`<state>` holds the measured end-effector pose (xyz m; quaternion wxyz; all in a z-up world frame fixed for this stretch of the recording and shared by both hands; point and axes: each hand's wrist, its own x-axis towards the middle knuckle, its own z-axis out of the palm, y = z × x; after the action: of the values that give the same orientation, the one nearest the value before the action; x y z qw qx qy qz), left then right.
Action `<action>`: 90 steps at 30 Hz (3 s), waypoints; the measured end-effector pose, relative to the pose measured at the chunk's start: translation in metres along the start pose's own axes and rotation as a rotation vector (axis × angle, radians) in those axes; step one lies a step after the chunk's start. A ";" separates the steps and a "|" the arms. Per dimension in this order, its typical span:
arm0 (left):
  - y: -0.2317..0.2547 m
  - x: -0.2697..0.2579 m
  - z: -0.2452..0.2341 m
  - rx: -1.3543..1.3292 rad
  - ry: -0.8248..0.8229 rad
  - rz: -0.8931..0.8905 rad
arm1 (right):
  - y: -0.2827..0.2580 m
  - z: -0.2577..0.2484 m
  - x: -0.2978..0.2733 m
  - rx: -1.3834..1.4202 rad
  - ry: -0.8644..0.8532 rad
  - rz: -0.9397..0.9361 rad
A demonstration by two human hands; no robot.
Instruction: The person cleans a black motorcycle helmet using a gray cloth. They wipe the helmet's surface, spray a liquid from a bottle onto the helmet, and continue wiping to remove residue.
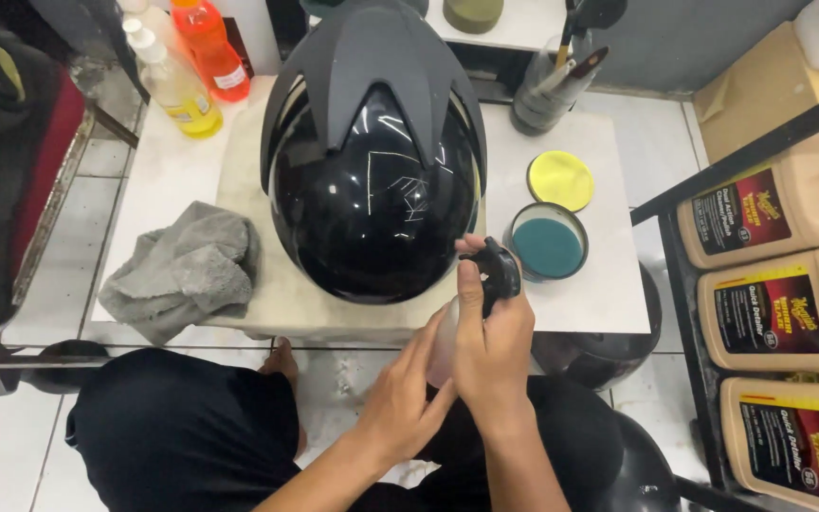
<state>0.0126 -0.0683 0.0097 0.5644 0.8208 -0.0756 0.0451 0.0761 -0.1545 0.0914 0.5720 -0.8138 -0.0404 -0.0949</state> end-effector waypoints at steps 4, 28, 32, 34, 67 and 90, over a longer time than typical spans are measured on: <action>-0.007 0.005 -0.001 -0.060 -0.077 0.051 | -0.004 0.005 0.007 -0.118 0.038 0.092; 0.009 -0.009 -0.060 -0.230 0.052 0.147 | -0.044 0.051 -0.003 -0.268 -0.088 -0.083; 0.008 -0.013 -0.070 -0.236 0.052 0.158 | -0.058 0.060 -0.004 -0.310 -0.103 -0.011; 0.012 -0.012 -0.078 -0.266 0.032 0.184 | -0.061 0.064 -0.003 -0.346 -0.096 0.079; -0.066 -0.038 -0.158 -0.243 0.002 0.008 | -0.076 0.150 -0.022 -0.311 -0.231 -0.024; -0.058 -0.052 -0.028 -0.149 -0.214 0.058 | 0.015 0.036 -0.050 -0.360 -0.023 0.130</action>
<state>-0.0277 -0.0178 -0.0416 0.6111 0.7741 -0.1623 -0.0321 0.0336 -0.1235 0.0552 0.4215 -0.9049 0.0233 -0.0543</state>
